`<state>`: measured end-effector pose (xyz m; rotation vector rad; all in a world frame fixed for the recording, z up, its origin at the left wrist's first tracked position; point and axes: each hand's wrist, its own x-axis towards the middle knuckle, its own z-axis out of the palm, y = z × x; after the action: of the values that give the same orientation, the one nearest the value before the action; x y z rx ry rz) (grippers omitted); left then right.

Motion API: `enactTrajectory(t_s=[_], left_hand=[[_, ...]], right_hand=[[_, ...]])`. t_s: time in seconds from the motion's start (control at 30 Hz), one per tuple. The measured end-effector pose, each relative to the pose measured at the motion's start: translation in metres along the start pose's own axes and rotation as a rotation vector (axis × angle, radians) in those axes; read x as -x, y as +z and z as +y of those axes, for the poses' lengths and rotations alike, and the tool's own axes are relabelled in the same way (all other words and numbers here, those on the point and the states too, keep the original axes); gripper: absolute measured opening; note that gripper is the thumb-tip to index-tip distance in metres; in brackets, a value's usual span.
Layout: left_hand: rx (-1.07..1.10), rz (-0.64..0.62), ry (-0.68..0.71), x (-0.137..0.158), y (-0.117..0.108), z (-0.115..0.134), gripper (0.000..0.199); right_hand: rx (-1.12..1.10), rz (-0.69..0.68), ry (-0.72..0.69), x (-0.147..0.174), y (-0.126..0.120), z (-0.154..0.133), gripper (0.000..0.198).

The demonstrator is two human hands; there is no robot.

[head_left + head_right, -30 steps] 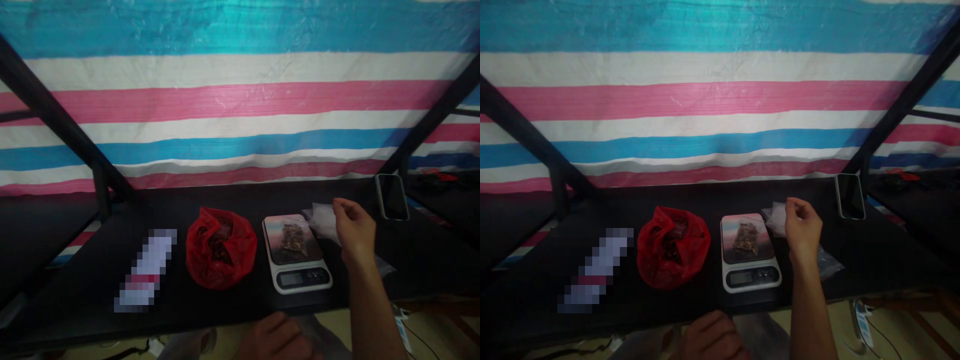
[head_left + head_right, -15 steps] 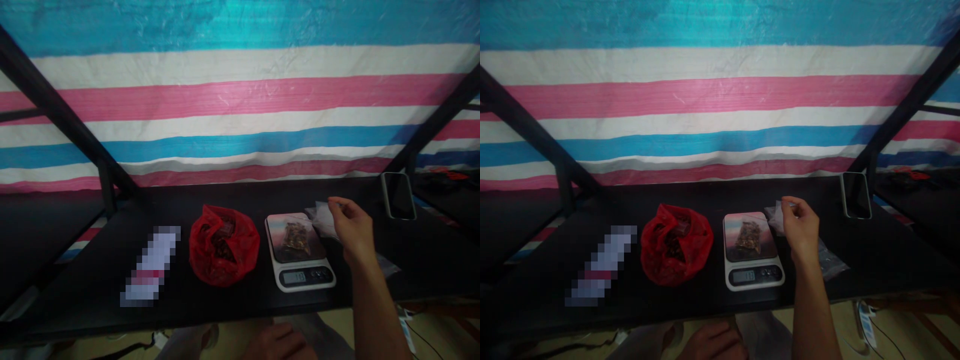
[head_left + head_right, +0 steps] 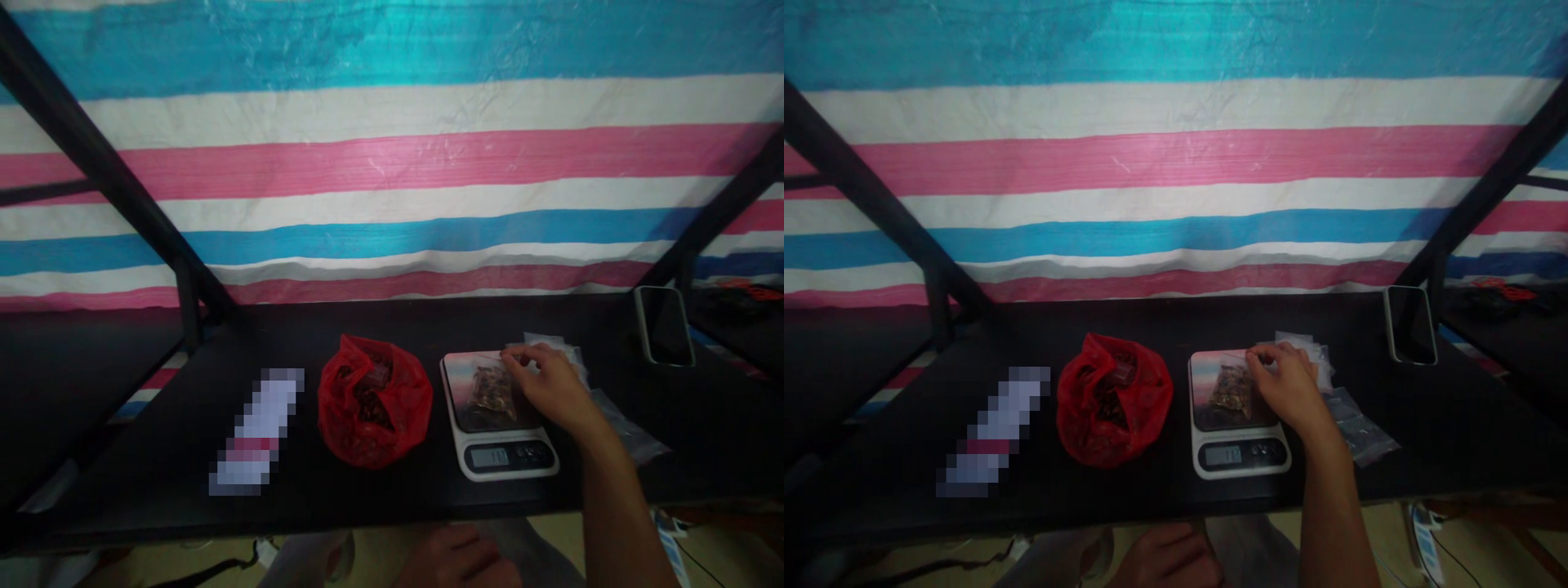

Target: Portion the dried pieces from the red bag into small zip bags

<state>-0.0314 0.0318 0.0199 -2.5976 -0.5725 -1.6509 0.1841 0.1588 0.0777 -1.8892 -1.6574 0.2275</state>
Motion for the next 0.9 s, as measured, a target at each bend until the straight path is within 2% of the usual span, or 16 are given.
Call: enactTrajectory(t_s=[0.13,0.23,0.3,0.43,0.53,0.6,0.67,0.73,0.9], left_hand=[[0.001,-0.015,-0.003,-0.006,-0.007,-0.005,0.043],[0.017,0.045,-0.019,-0.019,-0.017,-0.005,0.045],[0.008,0.118,-0.136,-0.028,-0.023,-0.002,0.044],[0.039,0.303,-0.572,-0.037,-0.035,0.002,0.039],[0.231,0.323,-0.868,-0.04,-0.045,-0.008,0.032],[0.409,0.369,-1.025,-0.045,-0.051,-0.021,0.035],[0.534,0.432,-1.121,-0.049,-0.056,-0.034,0.041],[0.569,0.472,-1.176,-0.051,-0.059,-0.045,0.044],[0.608,0.432,-1.261,-0.042,-0.066,-0.057,0.048]], right_hand=[[-0.071,-0.025,-0.034,0.0,-0.001,-0.001,0.031],[-0.242,-0.072,-0.038,0.004,-0.012,-0.014,0.029],[-0.436,-0.133,-0.008,0.008,-0.023,-0.03,0.032],[-0.728,-0.204,0.051,0.02,-0.036,-0.072,0.036],[-0.82,-0.288,-0.023,0.03,-0.03,-0.103,0.032],[-0.821,-0.351,-0.113,0.037,-0.019,-0.12,0.026],[-0.789,-0.406,-0.191,0.042,-0.007,-0.132,0.018],[-0.768,-0.452,-0.222,0.046,0.005,-0.14,0.018],[-0.787,-0.498,-0.199,0.051,0.023,-0.147,0.014]])
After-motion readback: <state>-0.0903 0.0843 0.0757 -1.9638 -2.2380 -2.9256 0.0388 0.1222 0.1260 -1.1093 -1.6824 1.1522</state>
